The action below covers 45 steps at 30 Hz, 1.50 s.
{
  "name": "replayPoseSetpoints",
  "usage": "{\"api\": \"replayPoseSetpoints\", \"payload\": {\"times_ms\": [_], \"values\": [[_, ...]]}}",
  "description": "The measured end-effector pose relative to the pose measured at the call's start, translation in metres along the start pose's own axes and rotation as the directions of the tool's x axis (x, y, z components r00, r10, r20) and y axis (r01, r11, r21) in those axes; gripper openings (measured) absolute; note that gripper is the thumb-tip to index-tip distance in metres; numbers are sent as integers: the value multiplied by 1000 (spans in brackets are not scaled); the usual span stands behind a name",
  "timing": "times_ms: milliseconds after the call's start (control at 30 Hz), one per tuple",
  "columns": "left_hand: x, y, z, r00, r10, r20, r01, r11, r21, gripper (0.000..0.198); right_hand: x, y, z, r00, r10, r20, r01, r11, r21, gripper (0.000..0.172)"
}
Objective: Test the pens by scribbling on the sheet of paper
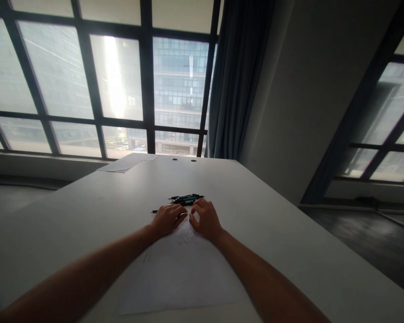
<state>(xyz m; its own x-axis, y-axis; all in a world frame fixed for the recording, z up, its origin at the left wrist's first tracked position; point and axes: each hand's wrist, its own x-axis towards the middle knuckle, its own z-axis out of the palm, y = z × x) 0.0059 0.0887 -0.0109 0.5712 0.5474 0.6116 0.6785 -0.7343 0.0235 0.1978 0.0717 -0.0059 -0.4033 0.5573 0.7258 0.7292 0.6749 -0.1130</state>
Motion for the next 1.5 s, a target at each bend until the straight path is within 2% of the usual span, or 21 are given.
{"api": "replayPoseSetpoints", "payload": {"times_ms": [167,267,367,567,767,833,967,1067,1133,1267,1500], "values": [[0,-1,0,999,-38,8,38,999,-2,19,-1,6,1,996,90,27,-87,991,-98,2],[0,-1,-1,999,-41,21,41,999,4,19,-1,7,1,980,195,31,-185,961,-203,2],[0,0,-2,999,-41,31,41,999,11,20,-1,9,2,967,253,38,-232,930,-286,5],[0,2,-3,998,-42,45,42,999,12,20,-4,13,5,970,241,-29,-237,913,-333,9],[0,3,-6,996,-61,61,60,998,13,21,-4,13,6,965,257,-45,-259,925,-278,7],[0,4,-7,996,-67,59,67,998,12,22,-2,11,4,976,217,-35,-219,952,-215,11],[-1,3,-6,998,-48,34,48,999,1,24,-1,3,1,999,17,35,-15,999,-51,19],[-1,2,-4,1000,-16,16,16,1000,-8,25,-1,0,1,995,-78,59,77,997,21,15],[-1,1,-3,1000,4,13,-3,1000,-9,23,-1,0,1,993,-90,70,87,995,38,10],[-1,2,-3,999,25,23,-25,1000,-2,24,0,0,0,993,-94,71,90,994,61,11],[-1,1,-3,999,-26,38,26,1000,9,31,1,-2,-1,996,-72,53,71,997,26,14]]}}
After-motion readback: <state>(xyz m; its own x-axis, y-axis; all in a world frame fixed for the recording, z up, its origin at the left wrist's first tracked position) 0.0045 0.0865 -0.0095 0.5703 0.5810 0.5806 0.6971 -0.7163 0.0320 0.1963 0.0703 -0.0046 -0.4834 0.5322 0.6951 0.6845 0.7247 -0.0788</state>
